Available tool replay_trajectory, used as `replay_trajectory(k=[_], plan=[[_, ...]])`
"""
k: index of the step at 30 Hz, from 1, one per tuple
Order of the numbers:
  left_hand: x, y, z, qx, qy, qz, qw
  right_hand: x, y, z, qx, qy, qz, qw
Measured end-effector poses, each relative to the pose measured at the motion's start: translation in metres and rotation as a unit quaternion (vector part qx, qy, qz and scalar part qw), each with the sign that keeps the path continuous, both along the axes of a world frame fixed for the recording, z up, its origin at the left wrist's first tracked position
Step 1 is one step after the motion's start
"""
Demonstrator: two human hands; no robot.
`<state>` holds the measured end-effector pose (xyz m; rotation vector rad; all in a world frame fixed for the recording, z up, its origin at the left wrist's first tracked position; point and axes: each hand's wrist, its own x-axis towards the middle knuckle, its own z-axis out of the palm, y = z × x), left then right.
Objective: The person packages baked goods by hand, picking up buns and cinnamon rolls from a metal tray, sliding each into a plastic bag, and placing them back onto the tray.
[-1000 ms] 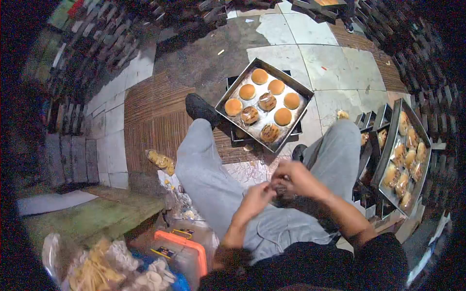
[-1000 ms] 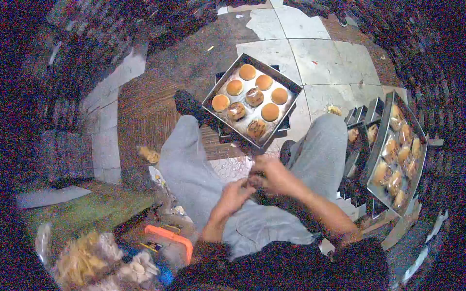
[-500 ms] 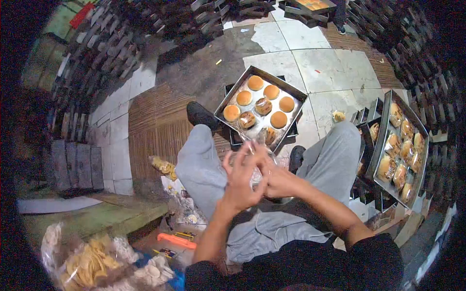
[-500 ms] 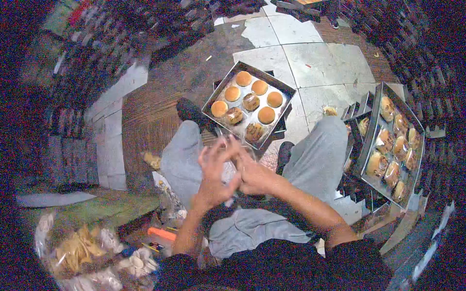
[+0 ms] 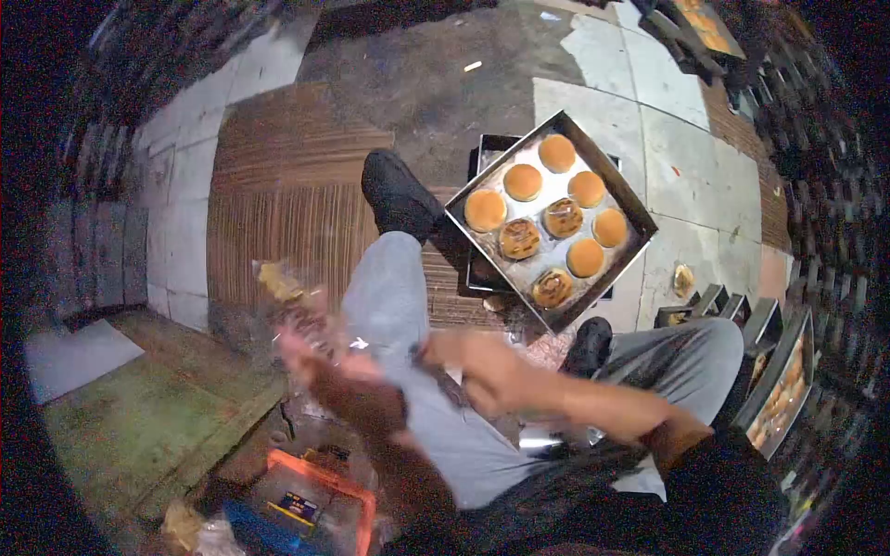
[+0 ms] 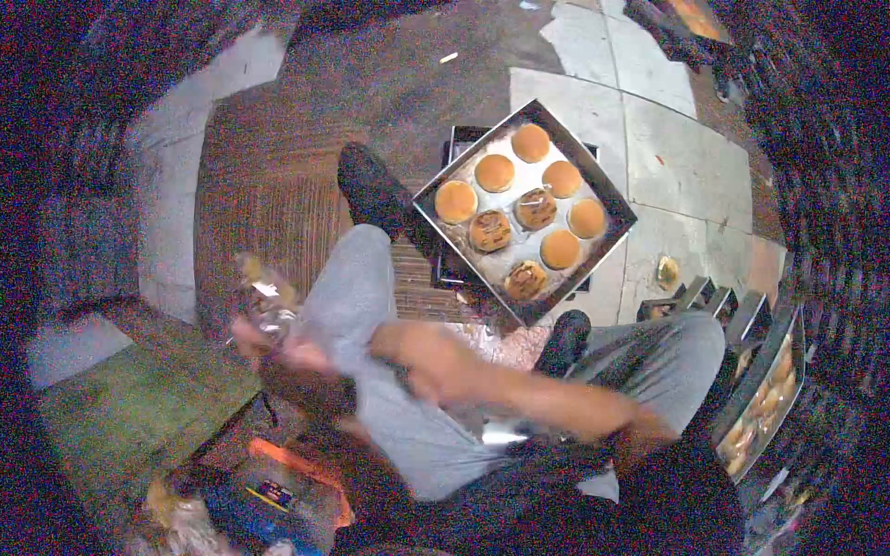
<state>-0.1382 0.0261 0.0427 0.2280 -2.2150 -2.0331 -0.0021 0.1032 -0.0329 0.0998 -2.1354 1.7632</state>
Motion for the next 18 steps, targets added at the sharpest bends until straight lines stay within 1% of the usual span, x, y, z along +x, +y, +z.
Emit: replay_trajectory(k=[1, 2, 3, 4, 5, 6, 7, 8, 10, 11, 13, 14, 15, 16, 17, 18], plan=[[0.000, -0.001, -0.001, -0.009, -0.005, 0.008, 1.000, -0.017, 0.027, -0.033, 0.184, -0.179, 0.013, 0.967], [0.000, -0.002, -0.002, 0.016, -0.037, -0.016, 0.999, -0.025, 0.048, -0.087, 0.174, -0.167, -0.135, 0.961], [0.000, -0.003, -0.004, 0.042, -0.066, -0.040, 0.996, -0.053, 0.077, -0.133, 0.224, -0.278, -0.208, 0.911], [-0.001, -0.005, -0.006, 0.067, -0.094, -0.067, 0.991, -0.072, 0.104, -0.160, 0.264, -0.396, -0.278, 0.834], [-0.001, -0.006, -0.008, 0.092, -0.121, -0.095, 0.984, -0.087, 0.136, -0.205, 0.325, -0.386, -0.316, 0.804], [-0.001, -0.007, -0.011, 0.119, -0.148, -0.123, 0.974, -0.099, 0.162, -0.236, 0.321, -0.391, -0.300, 0.809], [-0.001, -0.009, -0.014, 0.147, -0.175, -0.150, 0.962, -0.103, 0.176, -0.252, 0.318, -0.396, -0.284, 0.814], [-0.001, -0.010, -0.016, 0.176, -0.198, -0.177, 0.948, -0.103, 0.175, -0.253, 0.316, -0.390, -0.283, 0.817], [-0.001, -0.011, -0.019, 0.232, -0.239, -0.244, 0.911, -0.104, 0.176, -0.246, 0.286, -0.455, -0.237, 0.809], [-0.001, -0.011, -0.019, 0.263, -0.259, -0.281, 0.886, -0.094, 0.170, -0.241, 0.287, -0.449, -0.247, 0.809], [0.010, -0.005, -0.014, 0.297, -0.257, -0.294, 0.872, -0.054, 0.143, -0.231, 0.401, -0.285, -0.230, 0.840], [0.016, -0.004, -0.014, 0.323, -0.265, -0.297, 0.859, -0.035, 0.131, -0.205, 0.276, -0.333, -0.241, 0.869], [0.020, -0.005, -0.018, 0.327, -0.260, -0.304, 0.856, -0.014, 0.114, -0.179, 0.143, -0.373, -0.245, 0.884], [0.021, -0.006, -0.025, 0.338, -0.267, -0.298, 0.852, 0.010, 0.099, -0.163, -0.031, -0.356, -0.296, 0.886], [0.022, -0.006, -0.029, 0.347, -0.273, -0.292, 0.848, 0.035, 0.084, -0.149, -0.205, -0.325, -0.334, 0.861], [0.025, -0.007, -0.028, 0.353, -0.275, -0.295, 0.844, 0.060, 0.067, -0.125, -0.316, -0.281, -0.323, 0.847]])
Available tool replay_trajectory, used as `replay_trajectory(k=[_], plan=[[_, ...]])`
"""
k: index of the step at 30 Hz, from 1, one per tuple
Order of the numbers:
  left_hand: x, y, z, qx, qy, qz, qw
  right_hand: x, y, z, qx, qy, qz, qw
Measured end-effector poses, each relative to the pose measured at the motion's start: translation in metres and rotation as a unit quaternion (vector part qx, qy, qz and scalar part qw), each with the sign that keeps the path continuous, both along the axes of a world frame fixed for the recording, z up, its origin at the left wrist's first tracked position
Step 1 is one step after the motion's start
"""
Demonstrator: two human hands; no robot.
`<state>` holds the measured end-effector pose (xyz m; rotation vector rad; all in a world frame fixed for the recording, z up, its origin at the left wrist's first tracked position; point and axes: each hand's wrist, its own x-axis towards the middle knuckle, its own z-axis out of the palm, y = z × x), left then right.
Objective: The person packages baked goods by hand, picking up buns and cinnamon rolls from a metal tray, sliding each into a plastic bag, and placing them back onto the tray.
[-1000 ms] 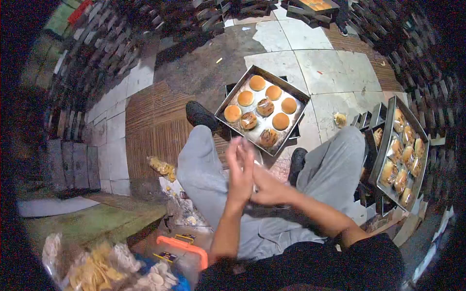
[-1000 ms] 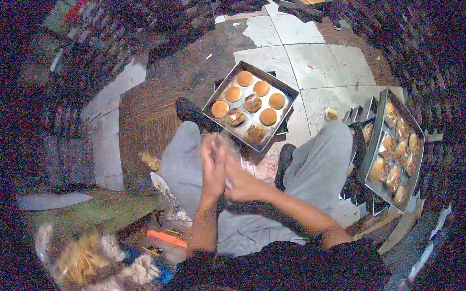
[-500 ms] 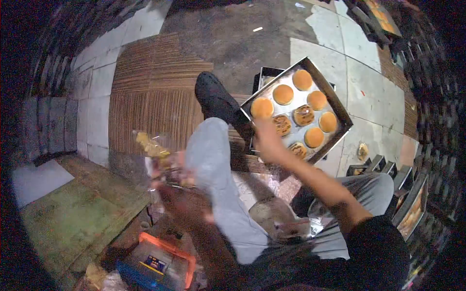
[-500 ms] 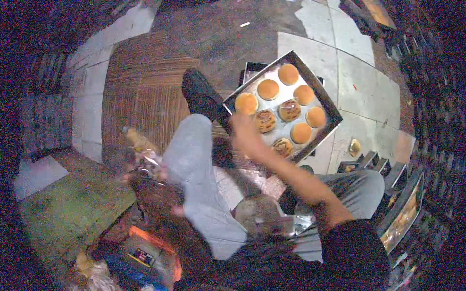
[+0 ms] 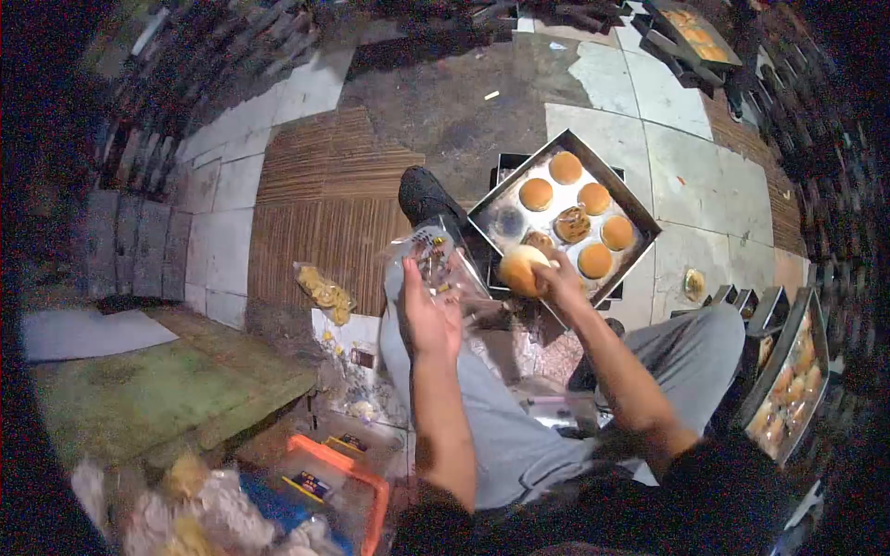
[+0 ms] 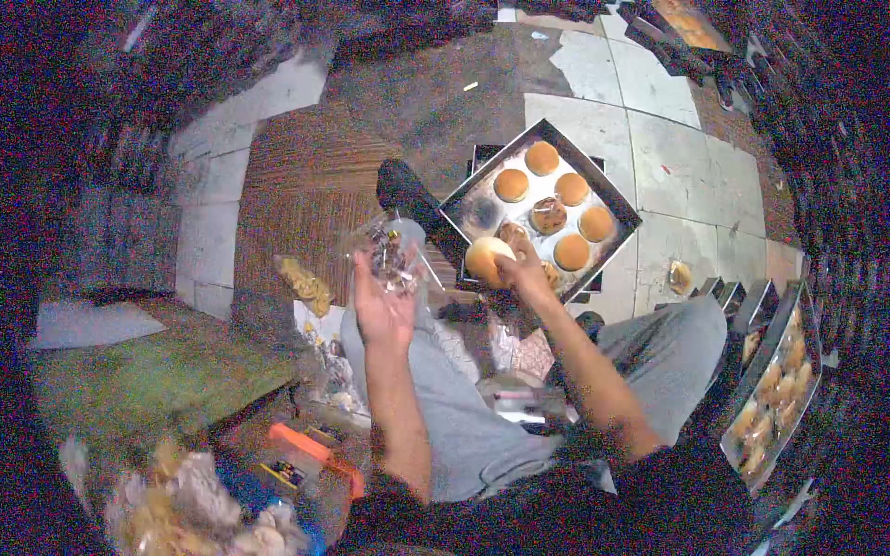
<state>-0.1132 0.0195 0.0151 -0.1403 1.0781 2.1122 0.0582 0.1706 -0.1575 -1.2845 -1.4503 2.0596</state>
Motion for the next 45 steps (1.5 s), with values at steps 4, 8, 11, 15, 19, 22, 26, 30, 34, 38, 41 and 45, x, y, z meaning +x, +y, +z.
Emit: replay_trajectory(k=[4, 8, 11, 15, 19, 22, 26, 30, 34, 38, 41, 45], plan=[[0.020, -0.006, -0.013, -0.049, 0.029, -0.009, 0.998, 0.082, -0.068, 0.150, -0.228, 0.181, 0.057, 0.955], [0.056, -0.007, 0.001, -0.006, 0.019, -0.058, 0.998, 0.097, -0.092, 0.223, 0.178, 0.164, 0.147, 0.959], [0.094, -0.010, 0.041, -0.001, -0.005, -0.121, 0.993, 0.098, -0.118, 0.238, 0.486, 0.141, 0.149, 0.850], [0.119, -0.027, 0.030, 0.043, 0.028, -0.156, 0.986, 0.114, -0.132, 0.227, 0.535, 0.135, 0.211, 0.807], [0.160, -0.018, 0.030, 0.051, 0.062, -0.071, 0.994, 0.108, -0.132, 0.226, 0.503, 0.110, 0.148, 0.844], [0.172, -0.023, 0.015, -0.017, 0.129, -0.064, 0.989, 0.099, -0.133, 0.222, 0.480, 0.108, 0.158, 0.856], [0.158, -0.032, 0.005, 0.025, -0.003, -0.109, 0.994, 0.095, -0.134, 0.224, 0.449, 0.068, 0.176, 0.873], [0.145, -0.031, 0.022, 0.038, -0.016, -0.097, 0.994, 0.085, -0.145, 0.232, 0.312, 0.102, 0.155, 0.932], [0.117, -0.035, 0.017, 0.111, -0.047, -0.094, 0.988, 0.102, -0.112, 0.250, 0.090, 0.208, 0.388, 0.893], [0.096, -0.063, 0.052, 0.118, -0.038, -0.066, 0.990, 0.099, -0.109, 0.242, 0.128, 0.167, 0.286, 0.935], [0.126, -0.093, 0.068, 0.079, -0.004, -0.014, 0.997, 0.084, -0.124, 0.258, 0.279, 0.178, 0.230, 0.915], [0.128, -0.176, 0.074, -0.231, 0.012, -0.224, 0.947, 0.063, -0.144, 0.222, 0.233, 0.225, 0.215, 0.921]])
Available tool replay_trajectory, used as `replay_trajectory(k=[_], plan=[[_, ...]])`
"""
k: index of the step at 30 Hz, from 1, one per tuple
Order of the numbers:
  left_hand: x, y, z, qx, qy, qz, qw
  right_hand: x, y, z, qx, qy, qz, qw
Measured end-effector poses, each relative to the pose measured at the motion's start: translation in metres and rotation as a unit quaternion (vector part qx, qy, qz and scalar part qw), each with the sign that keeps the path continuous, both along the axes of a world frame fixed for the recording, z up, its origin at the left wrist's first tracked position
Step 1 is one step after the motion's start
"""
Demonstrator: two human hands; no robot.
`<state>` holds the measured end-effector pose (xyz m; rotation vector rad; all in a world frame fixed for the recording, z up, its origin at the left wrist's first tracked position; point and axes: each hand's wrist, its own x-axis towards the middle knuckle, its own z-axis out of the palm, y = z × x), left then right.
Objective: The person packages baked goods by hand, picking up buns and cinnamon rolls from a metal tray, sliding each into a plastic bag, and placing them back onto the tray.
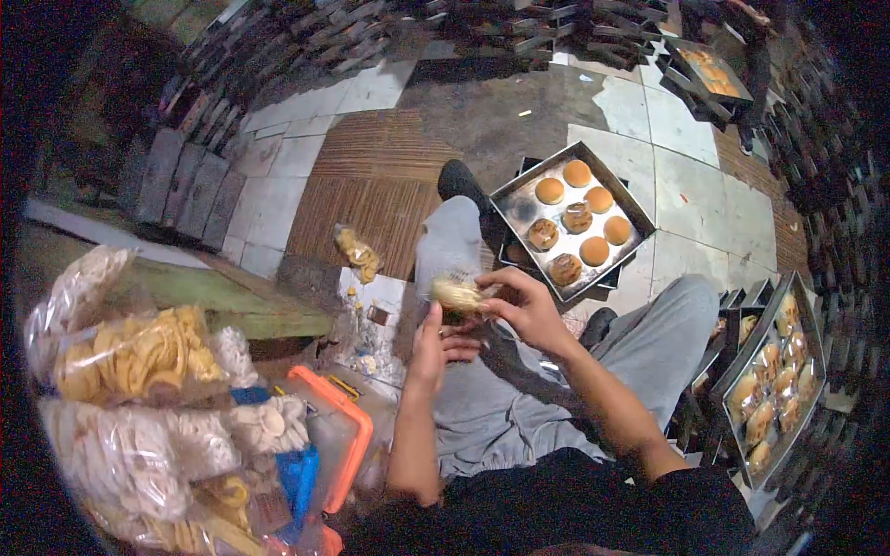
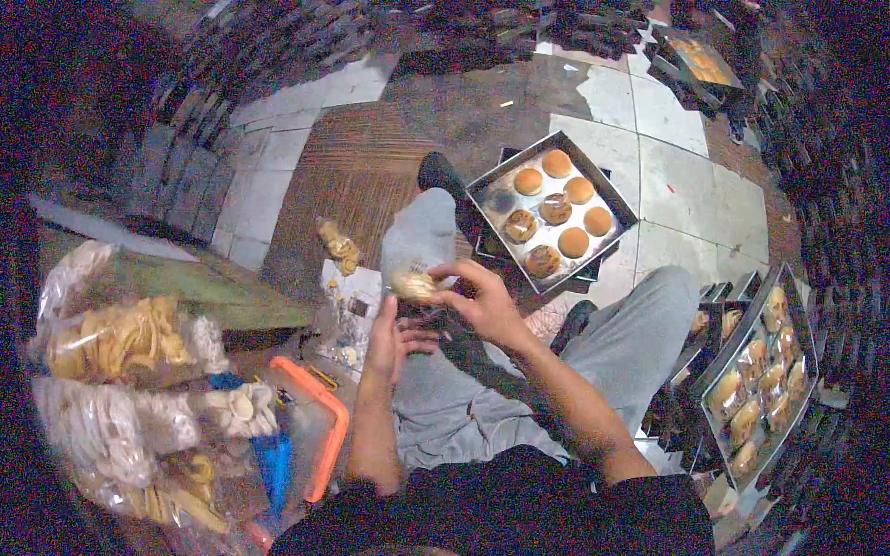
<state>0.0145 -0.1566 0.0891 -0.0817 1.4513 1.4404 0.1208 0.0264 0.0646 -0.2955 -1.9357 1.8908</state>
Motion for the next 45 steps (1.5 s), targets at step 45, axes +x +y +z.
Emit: replay_trajectory(k=[45], plan=[[0.012, 0.066, -0.046, -0.143, 0.572, -0.146, 0.795, -0.035, 0.027, -0.116, -0.626, -0.069, -0.017, 0.776]])
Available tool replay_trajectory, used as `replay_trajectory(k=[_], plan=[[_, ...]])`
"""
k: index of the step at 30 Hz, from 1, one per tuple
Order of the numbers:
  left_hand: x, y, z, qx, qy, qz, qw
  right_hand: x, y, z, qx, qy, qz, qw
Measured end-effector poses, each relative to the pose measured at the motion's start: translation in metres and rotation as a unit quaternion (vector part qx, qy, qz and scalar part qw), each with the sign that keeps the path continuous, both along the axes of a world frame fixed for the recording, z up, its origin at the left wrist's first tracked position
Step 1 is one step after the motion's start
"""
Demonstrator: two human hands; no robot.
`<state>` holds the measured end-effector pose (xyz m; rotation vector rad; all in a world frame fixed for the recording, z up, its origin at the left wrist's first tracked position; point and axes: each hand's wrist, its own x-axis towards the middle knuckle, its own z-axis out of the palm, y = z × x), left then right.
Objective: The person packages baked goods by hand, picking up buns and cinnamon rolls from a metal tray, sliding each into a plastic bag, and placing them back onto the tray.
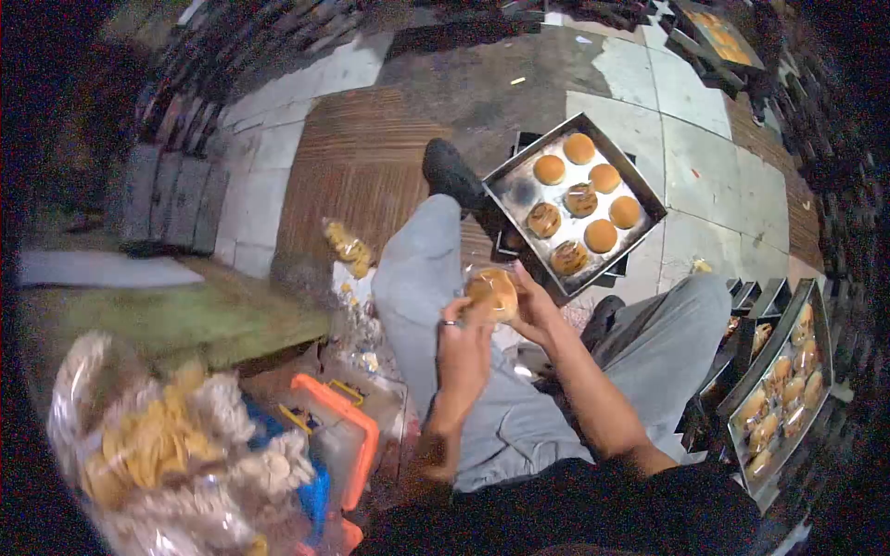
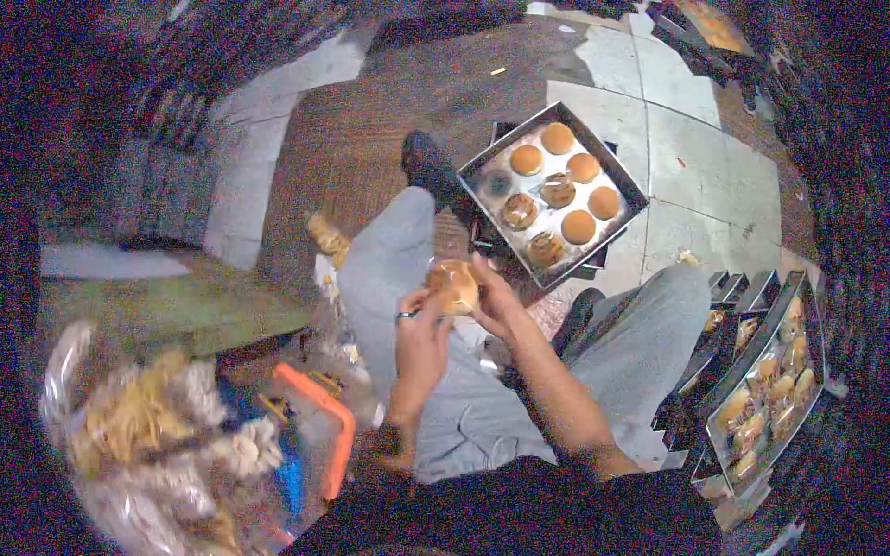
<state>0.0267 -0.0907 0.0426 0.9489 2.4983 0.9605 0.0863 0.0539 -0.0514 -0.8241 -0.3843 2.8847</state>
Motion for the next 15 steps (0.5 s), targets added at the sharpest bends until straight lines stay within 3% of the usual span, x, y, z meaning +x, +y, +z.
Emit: replay_trajectory(k=[1, 2, 4, 6, 7, 9, 11, 12, 14, 15], plan=[[0.002, 0.019, -0.002, -0.072, 0.188, -0.131, 0.971, 0.004, 0.010, 0.001, 0.014, 0.038, -0.019, 0.999], [0.014, 0.032, 0.001, -0.058, 0.164, -0.111, 0.978, 0.007, 0.019, -0.010, 0.017, 0.030, -0.026, 0.999], [0.042, 0.031, -0.021, -0.172, 0.093, -0.106, 0.975, 0.005, 0.041, -0.052, 0.191, -0.142, -0.039, 0.970], [0.059, 0.017, -0.053, -0.218, -0.071, -0.199, 0.953, 0.025, 0.064, -0.189, 0.229, -0.173, -0.049, 0.957], [0.059, 0.012, -0.057, -0.215, -0.075, -0.203, 0.952, -0.008, 0.103, -0.252, 0.263, -0.196, -0.054, 0.943], [0.062, 0.003, -0.055, -0.276, -0.004, -0.395, 0.876, -0.047, 0.137, -0.203, 0.260, -0.198, -0.142, 0.934], [0.060, 0.005, -0.046, -0.242, 0.001, -0.375, 0.895, -0.064, 0.141, -0.183, 0.388, -0.461, -0.062, 0.796], [0.053, 0.009, -0.045, -0.205, 0.022, -0.350, 0.914, -0.059, 0.136, -0.159, 0.557, -0.461, -0.048, 0.690], [0.047, 0.009, -0.044, -0.169, 0.037, -0.334, 0.926, -0.029, 0.123, -0.131, 0.672, -0.330, 0.068, 0.659], [0.047, 0.008, -0.043, -0.135, 0.051, -0.316, 0.938, -0.011, 0.111, -0.098, 0.679, -0.285, 0.211, 0.643]])
